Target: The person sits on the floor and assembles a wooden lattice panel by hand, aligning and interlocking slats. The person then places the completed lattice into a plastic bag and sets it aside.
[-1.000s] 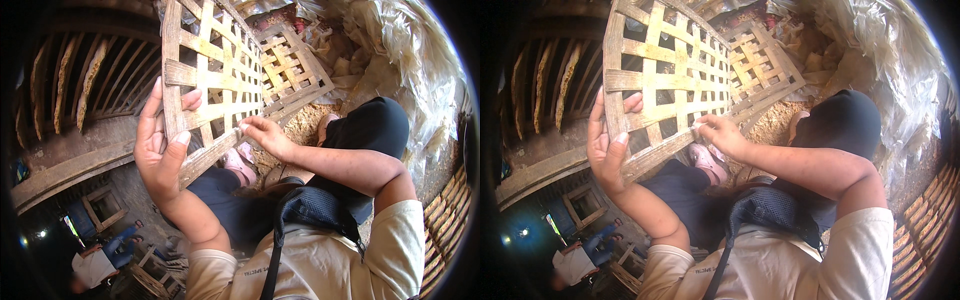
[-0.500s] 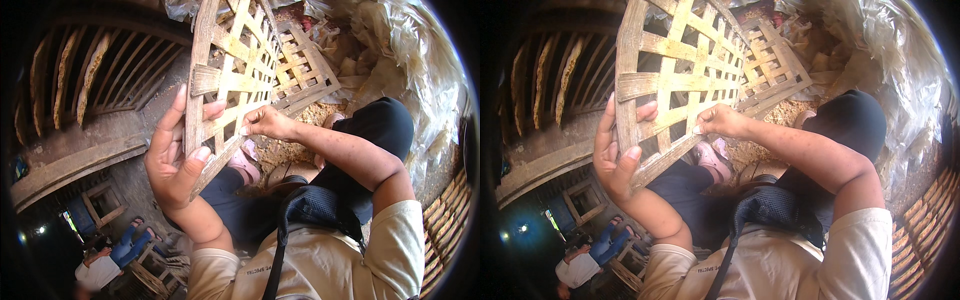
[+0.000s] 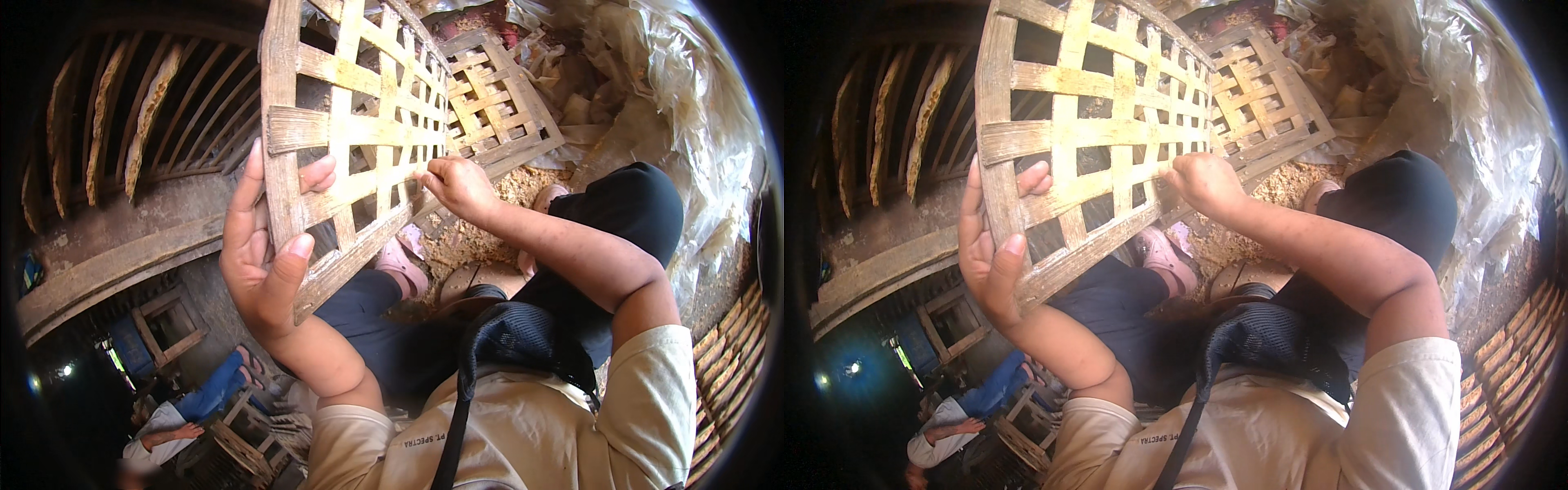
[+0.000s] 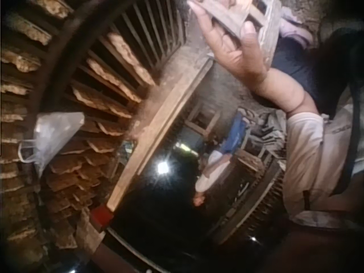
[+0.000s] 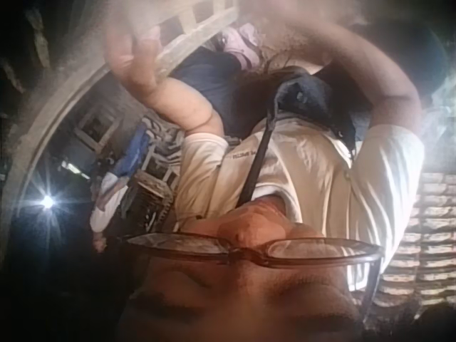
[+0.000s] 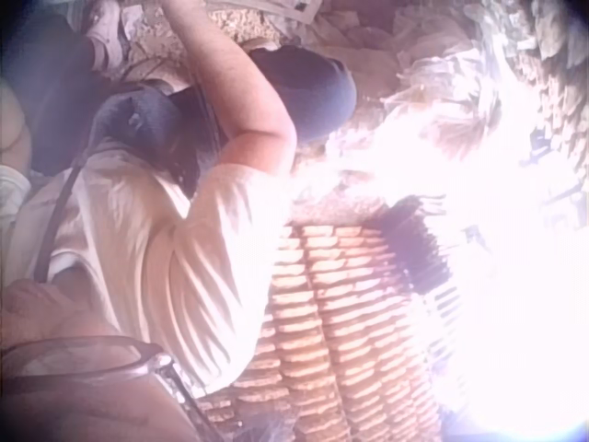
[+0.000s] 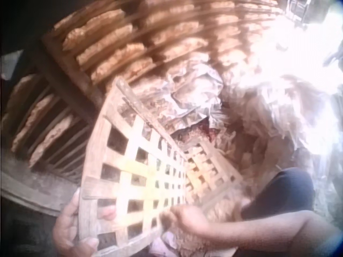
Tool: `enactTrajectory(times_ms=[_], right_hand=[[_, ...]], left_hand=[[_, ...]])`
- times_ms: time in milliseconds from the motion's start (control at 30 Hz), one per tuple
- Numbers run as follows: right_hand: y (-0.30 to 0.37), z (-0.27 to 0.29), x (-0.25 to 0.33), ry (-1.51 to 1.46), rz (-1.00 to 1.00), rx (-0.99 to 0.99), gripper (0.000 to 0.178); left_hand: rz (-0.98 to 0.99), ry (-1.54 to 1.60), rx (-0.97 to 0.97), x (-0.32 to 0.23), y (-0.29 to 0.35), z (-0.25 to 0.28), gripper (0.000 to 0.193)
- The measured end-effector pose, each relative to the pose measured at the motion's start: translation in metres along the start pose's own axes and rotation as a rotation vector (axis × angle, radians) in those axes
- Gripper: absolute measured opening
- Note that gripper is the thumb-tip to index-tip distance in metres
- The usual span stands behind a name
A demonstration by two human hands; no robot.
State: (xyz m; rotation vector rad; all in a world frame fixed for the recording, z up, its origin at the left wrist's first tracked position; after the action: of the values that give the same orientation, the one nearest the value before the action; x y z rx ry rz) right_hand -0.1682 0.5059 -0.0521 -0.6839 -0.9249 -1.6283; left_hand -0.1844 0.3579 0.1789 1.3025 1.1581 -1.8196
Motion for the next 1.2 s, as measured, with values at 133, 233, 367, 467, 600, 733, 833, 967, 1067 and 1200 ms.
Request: enactTrajectory(times_ms=[133,233,367,467,600,733,833,967,1067,1200], right_hand=[[0.008,-0.006,-0.003,0.055,0.070,-0.034,0.012],[0.020,-0.025,0.008,0.134,0.180,0.129,0.017],[0.036,-0.024,0.026,0.131,0.288,0.042,0.019],[0.036,-0.018,0.035,0.132,0.300,0.009,0.015],[0.029,-0.017,0.036,0.043,0.295,0.006,0.011],[0.022,-0.017,0.033,-0.149,0.234,0.062,0.012],[0.018,-0.034,0.024,-0.612,0.034,0.326,0.015],[0.021,-0.040,0.014,-0.690,-0.124,0.354,0.022],[0.021,-0.027,0.043,0.108,0.335,0.210,0.020],[0.019,-0.029,0.046,0.161,0.481,0.205,0.022]], left_hand=[[0.005,-0.003,-0.032,0.004,0.001,0.008,0.077],[0.011,-0.016,-0.047,0.005,0.001,0.011,0.077],[0.011,-0.007,-0.049,0.005,0.000,0.012,0.077],[0.011,0.004,-0.044,0.005,-0.001,0.012,0.077],[-0.007,0.011,-0.036,0.005,-0.002,0.010,0.076],[-0.010,0.035,-0.038,0.006,-0.003,0.010,0.076],[-0.018,0.036,-0.030,0.007,-0.004,0.009,0.075],[-0.009,0.012,-0.039,0.008,-0.006,0.011,0.075],[-0.021,0.009,-0.033,0.008,-0.006,0.012,0.075],[-0.033,0.049,-0.018,0.008,-0.006,0.011,0.075]])
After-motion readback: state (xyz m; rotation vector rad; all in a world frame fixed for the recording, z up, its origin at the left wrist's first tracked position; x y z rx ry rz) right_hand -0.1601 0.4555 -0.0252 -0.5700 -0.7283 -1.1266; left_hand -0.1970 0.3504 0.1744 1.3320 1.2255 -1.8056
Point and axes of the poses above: each hand's wrist, its own y-axis away from the middle knuckle, its own z-axis out of the back of the hand, x = y × z, the point moved 8 cm from there along -y, towards the middle knuckle, and after that the axes turned 9 degrees about -z, right-handed, at the moved point
